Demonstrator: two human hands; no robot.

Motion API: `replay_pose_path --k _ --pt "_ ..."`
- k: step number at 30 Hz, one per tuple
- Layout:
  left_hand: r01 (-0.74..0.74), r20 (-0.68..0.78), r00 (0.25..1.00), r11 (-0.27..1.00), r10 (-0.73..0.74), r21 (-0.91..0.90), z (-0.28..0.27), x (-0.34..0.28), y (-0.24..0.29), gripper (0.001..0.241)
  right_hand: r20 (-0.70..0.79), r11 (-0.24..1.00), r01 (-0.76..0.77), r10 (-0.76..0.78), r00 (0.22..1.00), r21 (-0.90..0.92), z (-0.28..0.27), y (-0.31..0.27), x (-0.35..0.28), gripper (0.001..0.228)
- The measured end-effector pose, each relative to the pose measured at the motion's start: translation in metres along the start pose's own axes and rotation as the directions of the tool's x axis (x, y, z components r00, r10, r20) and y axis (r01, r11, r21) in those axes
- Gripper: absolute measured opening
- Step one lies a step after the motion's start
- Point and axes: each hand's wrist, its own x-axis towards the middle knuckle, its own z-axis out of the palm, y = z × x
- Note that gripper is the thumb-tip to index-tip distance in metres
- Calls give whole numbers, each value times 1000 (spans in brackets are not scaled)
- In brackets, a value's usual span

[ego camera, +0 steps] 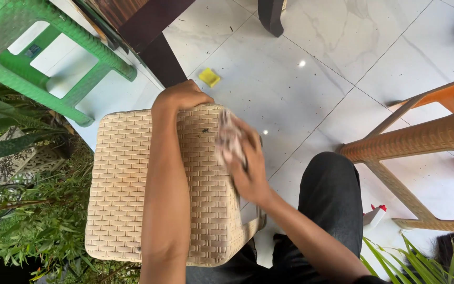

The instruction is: Wipe and clean plastic stools using a cloth and spray.

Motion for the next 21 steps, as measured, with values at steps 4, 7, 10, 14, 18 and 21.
replay_pose_path --k 4,7,10,14,18,21 --pt "57 8 998 998 -57 20 8 23 2 55 34 968 -151 147 989 200 -2 7 18 44" --pt "106 -5 994 994 -106 24 18 36 7 57 136 950 -238 213 967 201 -16 -13 -23 55" --pt "127 -3 992 992 -127 22 18 38 15 56 250 929 -316 264 931 194 -26 -29 -92 61" --pt "175 10 985 984 -175 -18 13 28 24 53 323 919 -319 238 916 230 -24 -19 -147 67" --pt "199 -2 980 980 -199 4 20 29 23 53 277 977 -195 164 947 90 -16 19 -35 63" --pt "207 -15 978 978 -207 35 19 27 25 53 118 903 -294 270 955 314 0 53 28 63"
